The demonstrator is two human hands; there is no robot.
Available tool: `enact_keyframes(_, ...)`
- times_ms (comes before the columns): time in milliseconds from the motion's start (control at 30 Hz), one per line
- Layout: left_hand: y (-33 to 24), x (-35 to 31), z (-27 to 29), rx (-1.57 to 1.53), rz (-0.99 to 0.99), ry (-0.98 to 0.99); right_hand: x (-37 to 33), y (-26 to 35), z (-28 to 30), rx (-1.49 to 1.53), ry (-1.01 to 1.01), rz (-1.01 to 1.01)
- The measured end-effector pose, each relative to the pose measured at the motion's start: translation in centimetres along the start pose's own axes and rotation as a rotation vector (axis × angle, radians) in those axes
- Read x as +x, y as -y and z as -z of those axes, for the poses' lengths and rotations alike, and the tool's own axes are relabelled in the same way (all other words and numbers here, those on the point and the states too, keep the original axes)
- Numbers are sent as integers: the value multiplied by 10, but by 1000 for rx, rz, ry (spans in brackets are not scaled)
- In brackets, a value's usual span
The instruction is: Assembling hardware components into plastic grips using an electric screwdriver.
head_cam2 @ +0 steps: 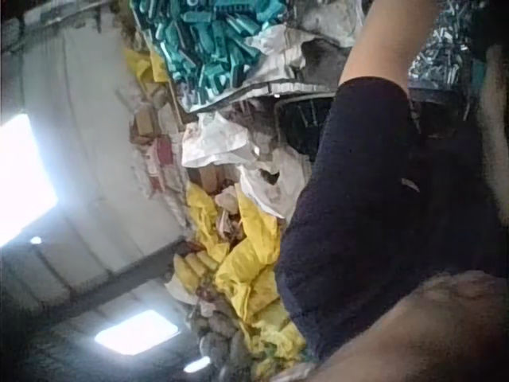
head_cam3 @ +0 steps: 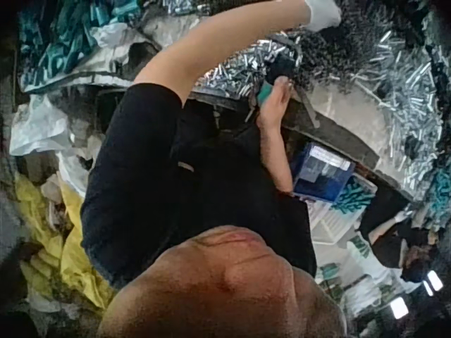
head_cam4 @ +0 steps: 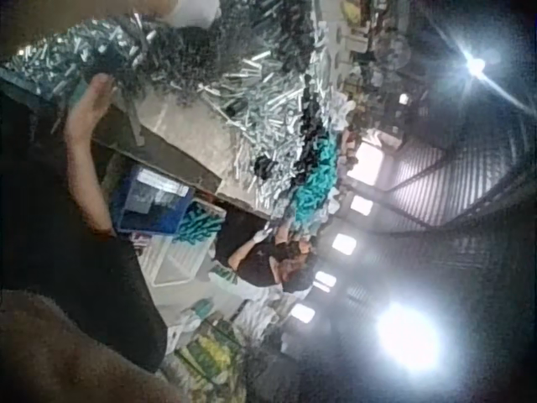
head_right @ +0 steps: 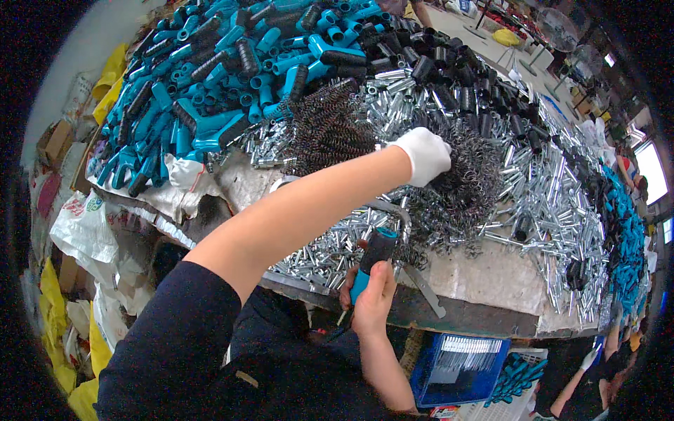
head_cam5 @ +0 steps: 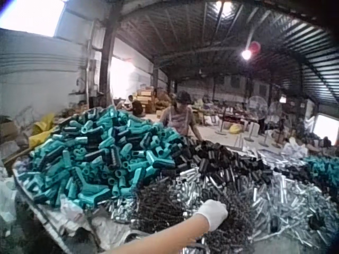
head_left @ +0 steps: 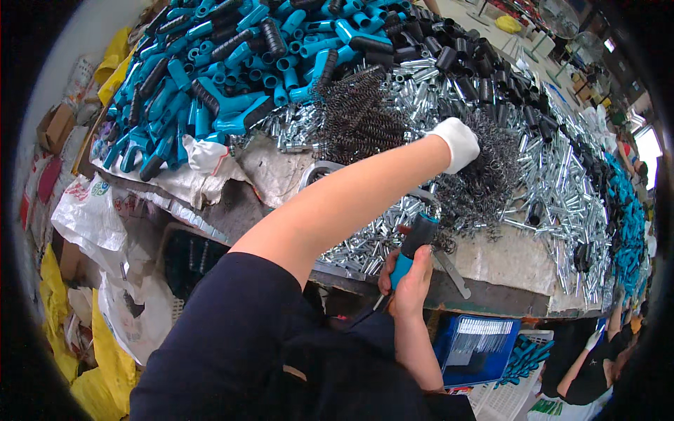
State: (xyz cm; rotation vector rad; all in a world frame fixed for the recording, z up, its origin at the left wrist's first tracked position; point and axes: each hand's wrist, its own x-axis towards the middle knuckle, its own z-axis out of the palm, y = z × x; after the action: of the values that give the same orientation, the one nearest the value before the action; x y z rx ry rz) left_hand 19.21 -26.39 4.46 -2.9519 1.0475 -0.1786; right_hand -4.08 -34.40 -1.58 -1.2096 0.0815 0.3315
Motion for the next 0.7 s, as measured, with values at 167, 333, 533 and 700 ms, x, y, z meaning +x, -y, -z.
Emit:
enact_keyframes(167, -18, 17, -7, 228, 60, -19, 0, 1, 0, 7, 0, -27)
enact_keyframes(333, -4, 5, 7, 325, -119, -134, 3, 5, 0, 32, -56, -82)
enact_keyframes(533, 24, -64, 83, 317, -26, -331, 4, 10, 0, 122, 16, -82)
enact_keyframes(700, 23, -150, 118, -329, 407, -544, 3, 15, -3, 32, 97, -84)
